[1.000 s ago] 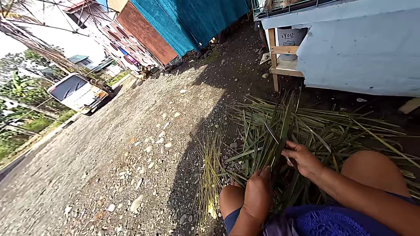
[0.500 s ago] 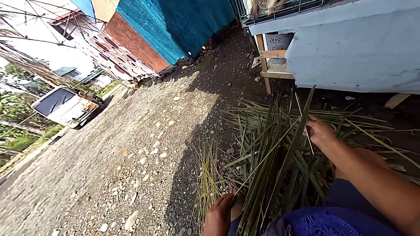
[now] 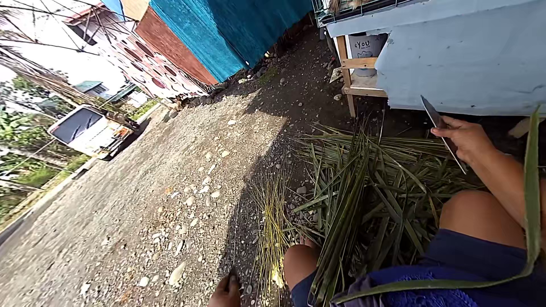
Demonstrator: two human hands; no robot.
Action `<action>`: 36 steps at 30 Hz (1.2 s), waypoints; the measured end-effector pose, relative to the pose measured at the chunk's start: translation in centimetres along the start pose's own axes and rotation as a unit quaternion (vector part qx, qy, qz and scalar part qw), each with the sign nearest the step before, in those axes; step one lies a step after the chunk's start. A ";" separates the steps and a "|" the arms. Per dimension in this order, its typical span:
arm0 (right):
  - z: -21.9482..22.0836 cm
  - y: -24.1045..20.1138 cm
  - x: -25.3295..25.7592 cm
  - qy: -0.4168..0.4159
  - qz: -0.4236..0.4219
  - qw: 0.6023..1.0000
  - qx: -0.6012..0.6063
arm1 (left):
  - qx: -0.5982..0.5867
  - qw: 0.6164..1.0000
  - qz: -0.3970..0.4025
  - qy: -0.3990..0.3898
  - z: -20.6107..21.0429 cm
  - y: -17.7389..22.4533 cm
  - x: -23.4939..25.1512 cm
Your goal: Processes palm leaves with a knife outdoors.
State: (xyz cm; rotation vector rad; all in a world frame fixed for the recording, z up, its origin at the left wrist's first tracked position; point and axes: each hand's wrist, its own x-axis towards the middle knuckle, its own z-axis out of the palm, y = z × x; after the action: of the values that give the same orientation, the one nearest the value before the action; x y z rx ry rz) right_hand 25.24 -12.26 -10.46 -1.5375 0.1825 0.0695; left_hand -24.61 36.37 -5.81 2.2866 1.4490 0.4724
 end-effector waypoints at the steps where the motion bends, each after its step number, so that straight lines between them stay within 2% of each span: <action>1: 0.3 0.1 0.0 -0.021 -0.033 0.998 -0.056 | -0.114 0.993 -0.031 0.018 0.4 1.4 0.0; 3: 1.6 0.4 0.0 -0.071 -0.104 0.966 -0.224 | -0.319 0.944 -0.070 0.042 1.5 5.8 -0.4; 5: 3.6 0.2 -1.0 -0.161 -0.136 0.890 -0.404 | -0.428 0.901 -0.068 0.022 2.5 10.3 -0.8; 6: 4.8 0.3 -1.8 -0.222 -0.140 0.831 -0.490 | -0.451 0.891 -0.052 0.007 3.1 12.1 -1.0; 9: 8.0 2.0 -4.9 -0.377 -0.119 0.595 -0.700 | -0.448 0.892 0.035 -0.046 5.5 16.1 -1.8; 10: 8.9 2.9 -6.2 -0.398 -0.079 0.538 -0.739 | -0.444 0.891 0.060 -0.067 6.3 17.0 -2.2; 11: 9.4 4.0 -7.1 -0.403 -0.040 0.504 -0.763 | -0.447 0.887 0.074 -0.089 7.1 17.7 -2.7; 12: 9.4 5.4 -7.3 -0.395 -0.014 0.500 -0.770 | -0.449 0.883 0.075 -0.113 7.8 18.3 -3.2; 13: 9.1 6.6 -7.1 -0.379 0.007 0.512 -0.771 | -0.451 0.880 0.068 -0.132 8.3 18.8 -3.7; 15: 7.9 7.6 -5.8 -0.332 0.009 0.559 -0.760 | -0.452 0.875 0.047 -0.166 8.9 19.1 -4.5; 18: 6.9 4.5 -3.9 -0.317 -0.042 0.633 -0.705 | -0.446 0.876 0.036 -0.179 9.2 18.6 -5.2; 20: 7.2 1.3 -3.2 -0.379 -0.062 0.707 -0.594 | -0.447 0.877 0.026 -0.174 9.5 18.7 -5.5; 22: 7.7 -1.9 -5.3 -0.456 -0.056 0.784 -0.417 | -0.462 0.871 0.000 -0.168 9.9 19.6 -5.9; 24: 8.2 -3.7 -9.1 -0.530 -0.012 0.821 -0.211 | -0.489 0.854 -0.026 -0.175 10.3 21.0 -6.4; 26: 9.1 -3.7 -13.5 -0.592 0.073 0.801 -0.054 | -0.516 0.830 -0.046 -0.204 10.3 22.6 -7.1; 29: 10.3 -1.6 -18.4 -0.613 0.158 0.772 0.053 | -0.535 0.801 -0.050 -0.264 9.9 24.3 -8.7; 32: 10.8 0.9 -20.0 -0.564 0.221 0.774 0.185 | -0.535 0.783 -0.034 -0.315 9.6 24.7 -10.2; 36: 9.7 1.4 -18.9 -0.506 0.231 0.779 0.289 | -0.539 0.773 0.012 -0.333 9.1 23.8 -11.1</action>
State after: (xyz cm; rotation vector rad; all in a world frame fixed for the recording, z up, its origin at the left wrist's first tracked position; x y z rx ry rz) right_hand 7.08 -1.26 -8.57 -0.6448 -0.2753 1.1109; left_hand -6.25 15.71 -2.79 1.2786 0.5089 0.3036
